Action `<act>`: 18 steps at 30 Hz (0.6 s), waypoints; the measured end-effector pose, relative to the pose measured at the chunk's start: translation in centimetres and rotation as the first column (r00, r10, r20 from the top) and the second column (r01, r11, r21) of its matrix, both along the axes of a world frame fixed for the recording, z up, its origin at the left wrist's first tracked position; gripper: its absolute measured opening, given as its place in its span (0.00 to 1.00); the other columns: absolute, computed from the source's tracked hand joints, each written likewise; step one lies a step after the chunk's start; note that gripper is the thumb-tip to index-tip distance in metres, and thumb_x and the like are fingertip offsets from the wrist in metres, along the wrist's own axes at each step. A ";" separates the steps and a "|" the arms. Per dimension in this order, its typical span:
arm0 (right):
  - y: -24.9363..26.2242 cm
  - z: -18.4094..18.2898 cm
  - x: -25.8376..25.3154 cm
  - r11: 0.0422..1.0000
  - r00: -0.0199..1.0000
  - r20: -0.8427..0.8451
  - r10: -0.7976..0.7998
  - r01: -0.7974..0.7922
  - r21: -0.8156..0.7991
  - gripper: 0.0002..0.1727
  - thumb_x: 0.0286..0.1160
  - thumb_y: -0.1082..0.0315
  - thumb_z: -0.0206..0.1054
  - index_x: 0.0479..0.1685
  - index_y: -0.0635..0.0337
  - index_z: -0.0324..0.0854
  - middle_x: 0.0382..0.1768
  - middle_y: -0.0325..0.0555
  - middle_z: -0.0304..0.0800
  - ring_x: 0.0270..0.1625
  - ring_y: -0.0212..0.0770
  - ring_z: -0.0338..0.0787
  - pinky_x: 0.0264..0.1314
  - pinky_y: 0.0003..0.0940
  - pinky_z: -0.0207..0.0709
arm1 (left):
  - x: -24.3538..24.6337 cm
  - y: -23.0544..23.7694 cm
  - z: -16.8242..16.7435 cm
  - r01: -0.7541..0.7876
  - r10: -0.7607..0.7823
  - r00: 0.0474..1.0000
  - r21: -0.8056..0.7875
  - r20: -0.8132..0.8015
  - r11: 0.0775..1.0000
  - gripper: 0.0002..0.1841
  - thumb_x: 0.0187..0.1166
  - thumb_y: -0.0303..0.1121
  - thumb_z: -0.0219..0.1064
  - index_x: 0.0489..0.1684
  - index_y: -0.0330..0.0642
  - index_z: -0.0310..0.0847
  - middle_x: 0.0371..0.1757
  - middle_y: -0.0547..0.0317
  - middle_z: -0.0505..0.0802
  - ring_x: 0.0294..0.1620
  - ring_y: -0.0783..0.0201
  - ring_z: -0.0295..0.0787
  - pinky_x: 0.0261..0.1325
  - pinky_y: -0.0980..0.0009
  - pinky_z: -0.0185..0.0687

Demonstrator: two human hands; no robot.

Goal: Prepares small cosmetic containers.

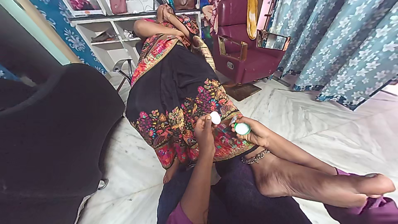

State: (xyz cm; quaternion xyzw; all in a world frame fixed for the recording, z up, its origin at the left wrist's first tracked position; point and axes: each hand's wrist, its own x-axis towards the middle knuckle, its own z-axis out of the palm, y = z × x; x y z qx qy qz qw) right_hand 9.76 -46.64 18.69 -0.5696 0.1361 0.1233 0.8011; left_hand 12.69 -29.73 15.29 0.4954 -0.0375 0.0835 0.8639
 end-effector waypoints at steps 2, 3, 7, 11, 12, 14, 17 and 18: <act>-0.1 -0.1 0.1 0.999 1.000 -0.006 -0.013 0.013 0.042 0.08 0.89 0.67 0.50 0.44 0.54 0.74 0.37 0.41 0.89 0.34 0.33 0.90 0.33 0.24 0.85 | -0.8 -0.6 -0.1 -0.093 0.041 0.967 0.198 0.252 0.976 0.09 0.85 0.22 0.56 0.50 0.25 0.80 0.39 0.55 0.91 0.38 0.72 0.90 0.47 0.75 0.88; -0.2 -0.1 0.2 0.998 1.000 -0.015 -0.021 0.022 0.064 0.09 0.89 0.66 0.50 0.43 0.55 0.75 0.36 0.42 0.89 0.33 0.33 0.90 0.32 0.24 0.85 | -1.4 -0.9 -0.2 -0.185 0.049 0.923 0.327 0.382 0.927 0.10 0.83 0.23 0.58 0.48 0.24 0.82 0.41 0.52 0.92 0.40 0.72 0.89 0.48 0.74 0.87; 0.0 0.0 0.2 0.992 0.998 -0.048 -0.031 0.036 0.119 0.11 0.87 0.65 0.50 0.39 0.56 0.75 0.31 0.44 0.88 0.31 0.34 0.91 0.34 0.28 0.88 | -2.6 -3.3 -2.1 -0.649 -0.043 0.616 0.538 0.787 0.538 0.09 0.77 0.29 0.65 0.38 0.40 0.93 0.42 0.53 0.97 0.49 0.55 0.95 0.54 0.59 0.87; 0.0 -0.3 0.3 0.991 0.998 -0.049 -0.030 0.036 0.131 0.13 0.87 0.62 0.50 0.36 0.54 0.77 0.26 0.42 0.87 0.28 0.32 0.89 0.30 0.26 0.84 | -2.4 -4.5 -3.6 -0.720 -0.109 0.548 0.534 0.829 0.442 0.08 0.78 0.31 0.65 0.35 0.46 0.93 0.43 0.61 0.98 0.54 0.57 0.93 0.64 0.59 0.81; -0.4 -0.6 0.5 0.992 1.000 -0.025 -0.003 0.006 0.126 0.13 0.87 0.62 0.49 0.39 0.54 0.76 0.29 0.41 0.88 0.31 0.32 0.90 0.33 0.27 0.86 | -2.3 -4.5 -3.7 -0.707 -0.093 0.561 0.534 0.823 0.462 0.08 0.78 0.31 0.65 0.35 0.46 0.93 0.42 0.61 0.97 0.54 0.57 0.93 0.64 0.59 0.81; -0.7 -0.8 0.7 0.993 1.000 -0.012 0.016 -0.015 0.117 0.12 0.88 0.62 0.48 0.42 0.54 0.76 0.32 0.43 0.89 0.34 0.34 0.92 0.38 0.30 0.88 | -2.3 -4.4 -3.4 -0.620 -0.040 0.632 0.536 0.774 0.573 0.08 0.78 0.29 0.65 0.37 0.41 0.92 0.42 0.56 0.97 0.53 0.54 0.92 0.61 0.57 0.82; -0.7 -0.6 0.7 0.993 0.999 -0.032 0.017 -0.013 0.113 0.10 0.87 0.63 0.50 0.46 0.56 0.75 0.38 0.46 0.90 0.39 0.38 0.93 0.44 0.33 0.89 | -2.3 -4.3 -2.7 -0.442 0.030 0.762 0.486 0.647 0.754 0.09 0.77 0.26 0.64 0.41 0.34 0.91 0.41 0.51 0.96 0.47 0.59 0.91 0.58 0.64 0.84; -0.7 -0.5 0.7 0.994 0.999 -0.037 0.022 -0.018 0.106 0.10 0.87 0.64 0.50 0.47 0.57 0.75 0.39 0.46 0.90 0.40 0.38 0.93 0.44 0.33 0.90 | -2.3 -4.2 -2.5 -0.403 0.040 0.792 0.472 0.609 0.784 0.09 0.78 0.26 0.64 0.42 0.32 0.90 0.41 0.50 0.95 0.44 0.62 0.91 0.56 0.68 0.84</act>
